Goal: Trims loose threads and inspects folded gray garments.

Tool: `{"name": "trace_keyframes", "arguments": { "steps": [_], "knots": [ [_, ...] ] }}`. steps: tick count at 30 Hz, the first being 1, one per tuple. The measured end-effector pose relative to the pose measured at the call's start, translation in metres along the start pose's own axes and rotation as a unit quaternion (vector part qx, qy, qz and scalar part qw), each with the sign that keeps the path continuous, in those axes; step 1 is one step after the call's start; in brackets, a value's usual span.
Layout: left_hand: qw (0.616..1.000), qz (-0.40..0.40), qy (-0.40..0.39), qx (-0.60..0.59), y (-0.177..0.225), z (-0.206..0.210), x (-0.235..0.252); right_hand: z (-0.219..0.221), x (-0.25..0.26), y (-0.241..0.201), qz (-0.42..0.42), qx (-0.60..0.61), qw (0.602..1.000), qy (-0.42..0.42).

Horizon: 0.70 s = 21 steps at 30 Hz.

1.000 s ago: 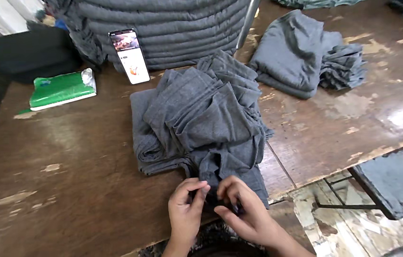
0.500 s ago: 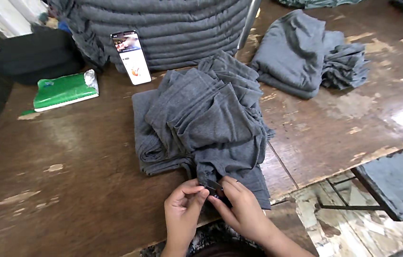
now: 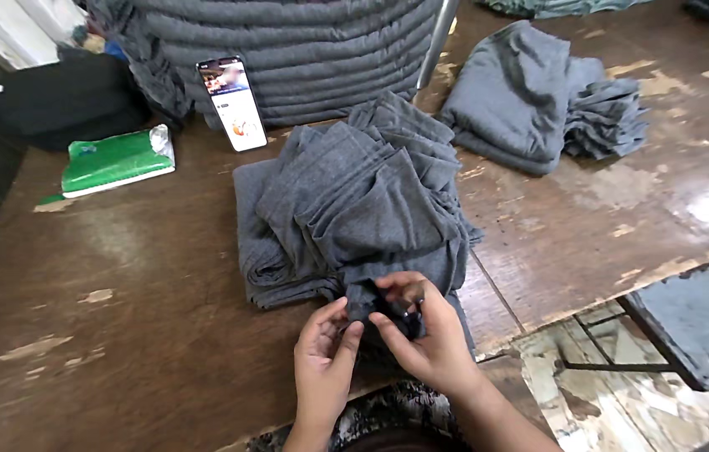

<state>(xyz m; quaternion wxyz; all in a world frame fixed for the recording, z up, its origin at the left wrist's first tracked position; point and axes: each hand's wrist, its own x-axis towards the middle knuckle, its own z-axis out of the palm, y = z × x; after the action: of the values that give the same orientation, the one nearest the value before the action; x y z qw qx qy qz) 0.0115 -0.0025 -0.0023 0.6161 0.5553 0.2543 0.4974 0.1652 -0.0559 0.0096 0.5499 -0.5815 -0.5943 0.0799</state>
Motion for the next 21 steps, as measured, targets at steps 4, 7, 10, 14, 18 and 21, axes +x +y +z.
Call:
{"name": "trace_keyframes", "arguments": {
  "steps": [4,7,10,14,18,21],
  "knots": [
    [1.0,0.007,-0.009,0.022,-0.004,-0.001,-0.003,0.007,0.001,-0.004,-0.057,-0.002,0.998,-0.026],
    [0.999,0.024,-0.009,0.034,-0.007,-0.002,-0.002,0.002,-0.005,-0.021,-0.087,0.039,0.991,-0.089],
    [0.997,0.048,-0.009,0.055,-0.009,-0.003,0.0,-0.006,-0.01,-0.023,-0.083,0.114,0.977,-0.158],
    [0.998,-0.024,-0.011,-0.065,-0.004,-0.006,-0.002,-0.016,-0.014,-0.001,-0.045,0.026,0.984,-0.171],
    [0.985,-0.038,-0.037,-0.164,-0.005,-0.01,-0.003,-0.013,-0.017,0.013,-0.025,-0.145,0.977,-0.156],
    [0.991,-0.006,-0.068,-0.119,-0.005,-0.011,-0.004,-0.007,-0.017,0.01,-0.02,-0.155,0.976,-0.152]
  ]
}}
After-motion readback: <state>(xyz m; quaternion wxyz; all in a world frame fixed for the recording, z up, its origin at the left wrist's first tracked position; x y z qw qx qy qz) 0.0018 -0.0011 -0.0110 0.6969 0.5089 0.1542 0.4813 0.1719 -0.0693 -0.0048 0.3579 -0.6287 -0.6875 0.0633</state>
